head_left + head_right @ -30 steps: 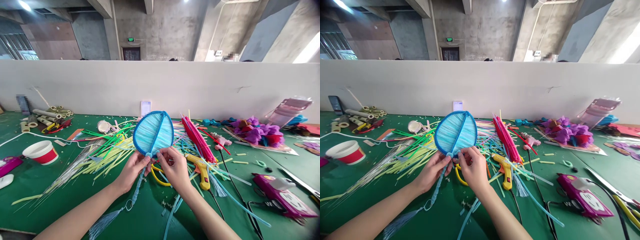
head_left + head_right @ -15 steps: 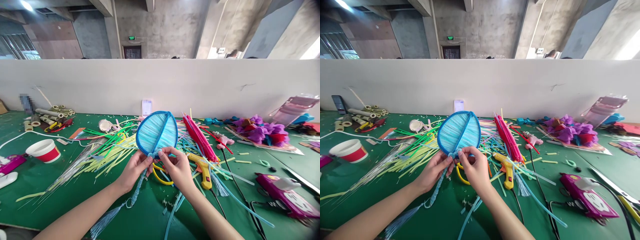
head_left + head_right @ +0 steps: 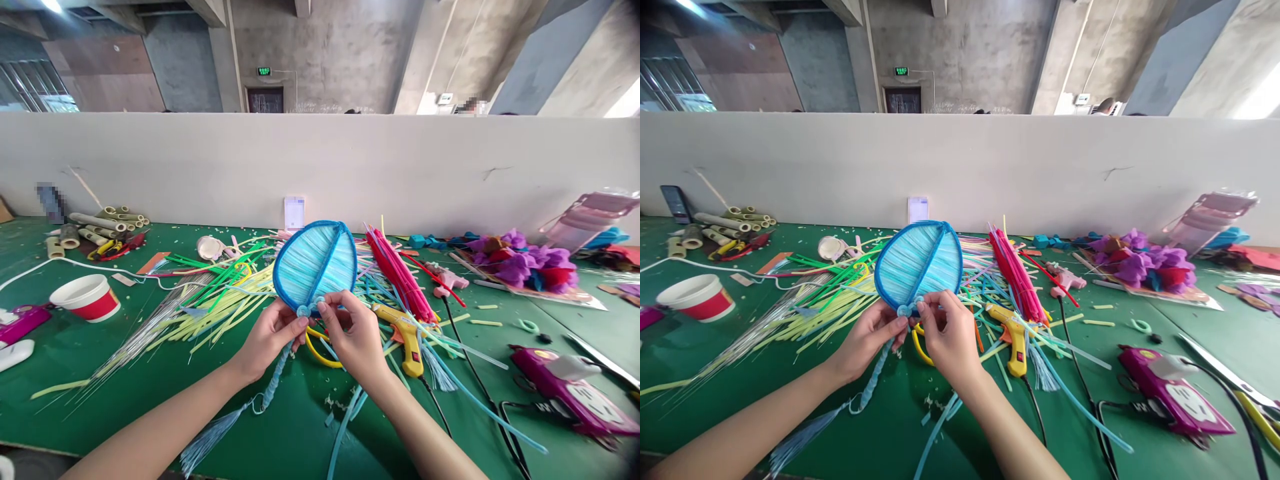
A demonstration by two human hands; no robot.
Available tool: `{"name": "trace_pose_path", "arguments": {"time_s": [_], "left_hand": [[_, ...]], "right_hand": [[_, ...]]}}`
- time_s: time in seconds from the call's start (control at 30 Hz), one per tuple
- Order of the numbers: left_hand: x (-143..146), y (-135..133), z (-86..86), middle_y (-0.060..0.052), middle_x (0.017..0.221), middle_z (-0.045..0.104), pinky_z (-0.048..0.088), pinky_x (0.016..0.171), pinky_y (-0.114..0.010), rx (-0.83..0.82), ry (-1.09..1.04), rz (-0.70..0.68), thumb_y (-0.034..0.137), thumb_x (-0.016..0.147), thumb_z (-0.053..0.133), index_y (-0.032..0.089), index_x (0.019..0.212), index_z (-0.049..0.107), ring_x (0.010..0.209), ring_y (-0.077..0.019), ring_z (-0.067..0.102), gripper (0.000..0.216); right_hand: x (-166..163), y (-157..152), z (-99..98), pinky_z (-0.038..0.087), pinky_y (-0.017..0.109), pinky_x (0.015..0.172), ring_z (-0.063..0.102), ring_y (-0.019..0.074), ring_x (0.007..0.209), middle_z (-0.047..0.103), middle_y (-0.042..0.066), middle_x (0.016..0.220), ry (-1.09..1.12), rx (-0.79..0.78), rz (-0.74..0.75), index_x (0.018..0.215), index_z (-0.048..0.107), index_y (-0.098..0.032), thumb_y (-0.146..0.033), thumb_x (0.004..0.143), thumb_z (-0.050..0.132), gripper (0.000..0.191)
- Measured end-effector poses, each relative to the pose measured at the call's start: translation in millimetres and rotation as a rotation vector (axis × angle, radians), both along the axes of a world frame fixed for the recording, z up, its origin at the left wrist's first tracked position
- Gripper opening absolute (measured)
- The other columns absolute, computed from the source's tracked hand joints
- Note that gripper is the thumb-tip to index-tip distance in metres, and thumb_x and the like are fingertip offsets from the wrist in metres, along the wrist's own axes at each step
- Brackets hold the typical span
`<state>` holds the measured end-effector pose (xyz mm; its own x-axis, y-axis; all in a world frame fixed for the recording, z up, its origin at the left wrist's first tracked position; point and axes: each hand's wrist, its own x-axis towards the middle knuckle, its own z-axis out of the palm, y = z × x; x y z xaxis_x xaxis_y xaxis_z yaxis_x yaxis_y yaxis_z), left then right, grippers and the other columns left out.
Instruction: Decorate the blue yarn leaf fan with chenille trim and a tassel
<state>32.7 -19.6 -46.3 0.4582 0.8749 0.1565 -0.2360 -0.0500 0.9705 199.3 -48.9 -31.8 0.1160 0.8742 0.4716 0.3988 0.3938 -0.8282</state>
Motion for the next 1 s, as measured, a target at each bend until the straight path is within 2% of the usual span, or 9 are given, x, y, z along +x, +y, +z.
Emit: {"name": "trace_pose_path", "arguments": {"time_s": [0.3,0.43,0.67,0.9,1.0], "left_hand": [[1.0,0.3,1.9,0.001,0.068,0.060,0.046,0.053,-0.023,-0.017,0.009,0.015,0.041,0.084,0.075,0.017,0.095,0.061,0.061,-0.0129,0.057,0.030],[1.1,1.3,1.2,0.001,0.070,0.062,0.044,0.052,-0.022,-0.043,-0.020,0.010,0.040,0.084,0.075,0.018,0.096,0.061,0.060,-0.0122,0.057,0.028],[1.4,2.2,0.2,-0.001,0.076,0.066,0.044,0.053,-0.023,-0.065,-0.035,0.039,0.040,0.081,0.078,0.017,0.100,0.063,0.061,-0.0123,0.058,0.033],[0.9,1.8,0.8,-0.001,0.078,0.065,0.046,0.054,-0.023,-0.051,-0.025,0.033,0.037,0.084,0.076,0.017,0.100,0.062,0.064,-0.0122,0.059,0.030],[0.8,2.1,0.3,-0.001,0.077,0.065,0.045,0.054,-0.022,-0.054,-0.025,0.040,0.037,0.083,0.076,0.017,0.100,0.062,0.063,-0.0122,0.059,0.030]], "right_hand": [[-1.2,-1.1,-0.5,0.048,0.026,0.056,0.060,0.0144,0.061,0.061,0.003,0.083,-0.060,-0.001,-0.005,0.087,0.059,-0.021,-0.037,0.096,0.055,0.019],[-1.7,-1.7,-0.4,0.043,0.025,0.051,0.058,0.0142,0.058,0.062,0.002,0.077,0.015,-0.041,-0.016,0.087,0.059,-0.021,-0.040,0.094,0.058,0.020],[-3.5,-3.3,-2.2,0.036,0.024,0.044,0.051,0.0121,0.049,0.060,0.001,0.070,0.015,-0.050,-0.039,0.087,0.059,-0.021,-0.042,0.093,0.058,0.021],[-5.2,-2.0,-2.8,0.031,0.023,0.044,0.045,0.0109,0.048,0.055,-0.002,0.064,0.166,-0.156,0.018,0.087,0.060,-0.020,-0.048,0.091,0.060,0.029],[-3.7,-0.7,-0.6,0.027,0.024,0.046,0.036,0.0104,0.048,0.043,-0.005,0.056,0.156,-0.178,0.009,0.084,0.064,-0.018,-0.052,0.088,0.062,0.035]]}}
